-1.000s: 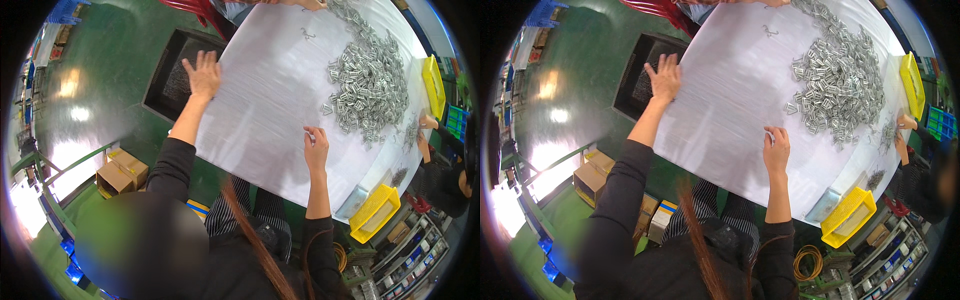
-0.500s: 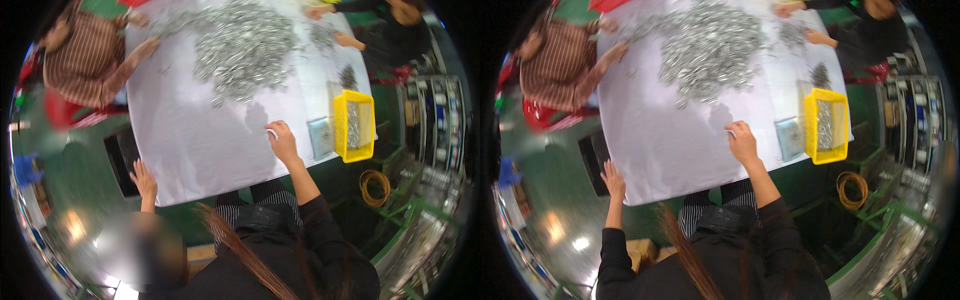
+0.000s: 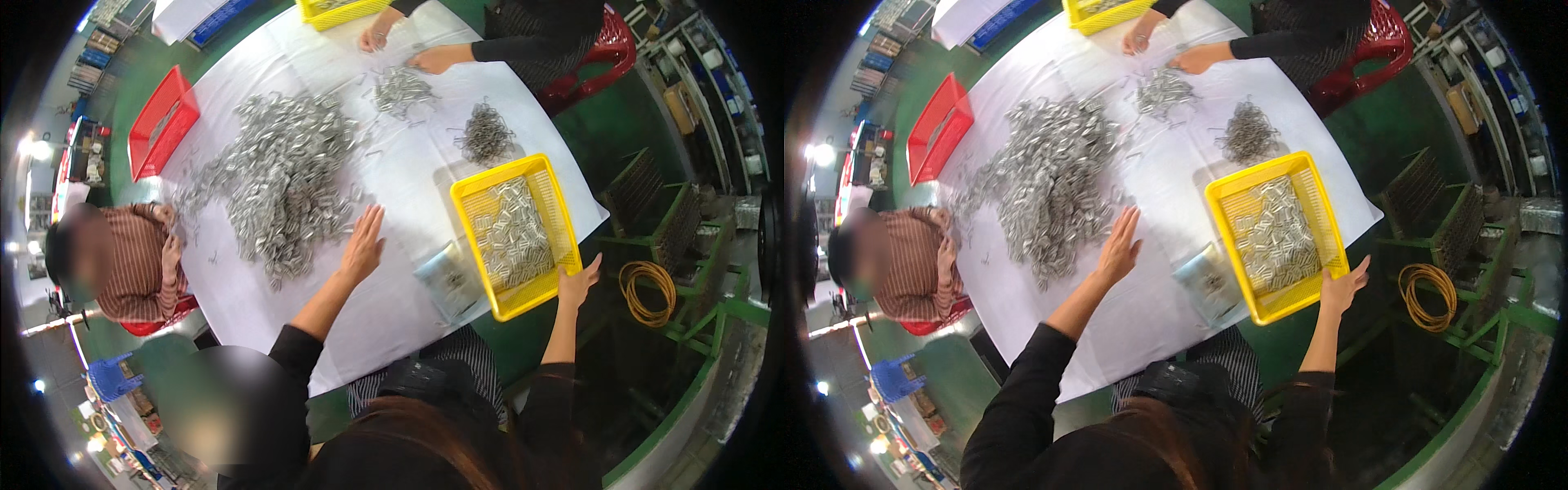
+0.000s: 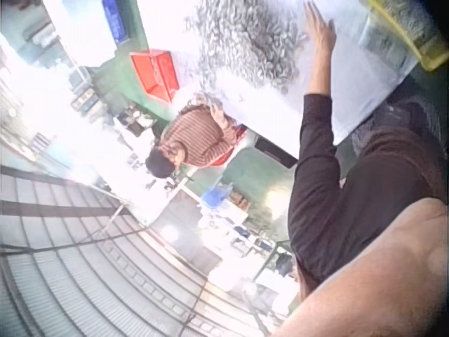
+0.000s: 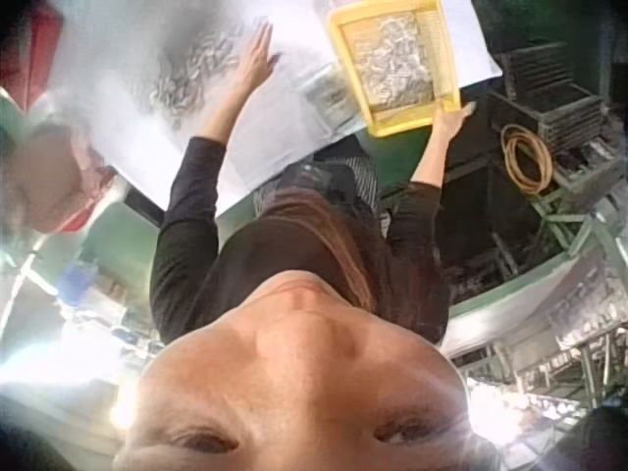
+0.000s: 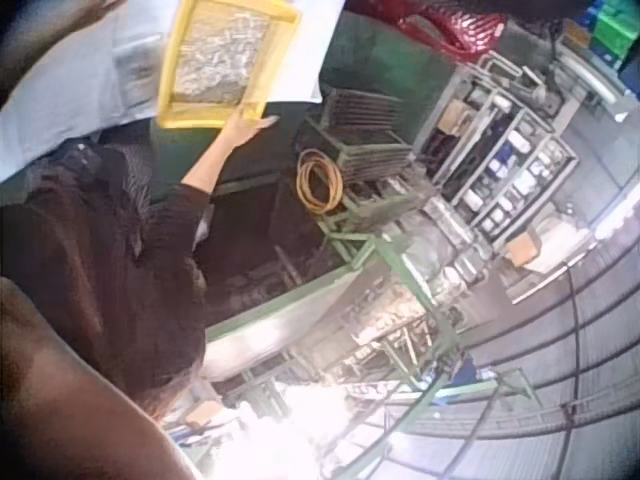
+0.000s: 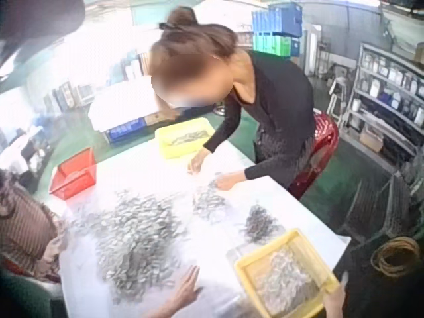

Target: The person repeatedly picks small metal clips and cylindrical fasteners from a white sheet on a table, joins them by hand, and places the assembled units into a yellow basket. The person also occasionally gathers loose fasteners and moves them aside.

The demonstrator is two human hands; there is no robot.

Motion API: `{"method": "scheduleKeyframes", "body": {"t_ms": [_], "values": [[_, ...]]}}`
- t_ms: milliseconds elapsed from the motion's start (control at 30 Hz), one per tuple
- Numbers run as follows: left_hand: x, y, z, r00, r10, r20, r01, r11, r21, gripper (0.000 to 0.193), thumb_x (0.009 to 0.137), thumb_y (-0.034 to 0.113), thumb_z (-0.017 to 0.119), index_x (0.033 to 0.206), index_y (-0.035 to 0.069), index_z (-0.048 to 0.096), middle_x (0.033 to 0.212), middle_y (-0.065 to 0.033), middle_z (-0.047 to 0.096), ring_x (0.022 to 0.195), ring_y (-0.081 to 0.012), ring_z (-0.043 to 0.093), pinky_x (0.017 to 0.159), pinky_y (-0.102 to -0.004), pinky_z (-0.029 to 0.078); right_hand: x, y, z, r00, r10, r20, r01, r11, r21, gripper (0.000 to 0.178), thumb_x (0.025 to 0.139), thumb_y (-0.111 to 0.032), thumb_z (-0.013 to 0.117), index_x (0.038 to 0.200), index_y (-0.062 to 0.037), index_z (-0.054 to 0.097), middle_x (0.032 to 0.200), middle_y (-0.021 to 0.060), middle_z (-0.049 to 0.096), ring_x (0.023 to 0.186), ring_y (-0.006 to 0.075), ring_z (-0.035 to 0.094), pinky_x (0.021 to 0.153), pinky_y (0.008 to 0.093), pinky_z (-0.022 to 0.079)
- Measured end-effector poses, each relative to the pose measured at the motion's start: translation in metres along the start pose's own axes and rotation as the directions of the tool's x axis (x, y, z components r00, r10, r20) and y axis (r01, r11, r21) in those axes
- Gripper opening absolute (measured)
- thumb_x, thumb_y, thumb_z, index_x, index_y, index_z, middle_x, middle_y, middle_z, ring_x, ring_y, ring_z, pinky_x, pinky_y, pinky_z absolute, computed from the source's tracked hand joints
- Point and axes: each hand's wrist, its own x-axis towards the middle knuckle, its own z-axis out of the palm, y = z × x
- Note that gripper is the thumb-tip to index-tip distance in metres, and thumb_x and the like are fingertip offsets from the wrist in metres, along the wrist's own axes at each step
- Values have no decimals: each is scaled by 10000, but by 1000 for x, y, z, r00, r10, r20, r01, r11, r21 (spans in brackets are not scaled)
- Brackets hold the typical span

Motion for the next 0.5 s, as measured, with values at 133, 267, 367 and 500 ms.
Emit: {"method": "scheduleKeyframes", "body": {"t_ms": [133,267,367,500], "values": [[131,20,68,991,62,-123,-76,990,-115,789,802,268,613,1389,9,154,1434,-192,189,1333,-387,138,1072,-482,164,48,98,32,923,100,371,-241,903,355,377,768,-56,604,1133,0,524,1073,193,578,926,312,579,845,353,421],[253,31,108,977,84,-198,-103,991,-85,641,853,364,514,1380,95,268,1428,-163,230,1325,-409,143,1056,-514,159,71,132,9,926,100,363,-267,854,446,281,783,49,539,1063,39,557,938,119,616,854,183,580,771,293,443],[345,44,115,983,111,-149,-120,991,-55,466,902,386,398,1334,212,377,1407,-107,300,1325,-392,158,1058,-520,151,85,141,-11,874,227,430,-448,720,530,315,819,75,508,1133,57,517,955,86,606,821,132,576,725,227,453],[409,53,132,951,306,31,-307,952,17,408,923,390,337,1300,266,432,1363,-53,384,1331,-308,203,1060,-520,165,102,130,-25,838,342,426,-541,623,565,330,835,41,502,1164,50,502,970,78,598,789,128,593,629,233,473]]}}
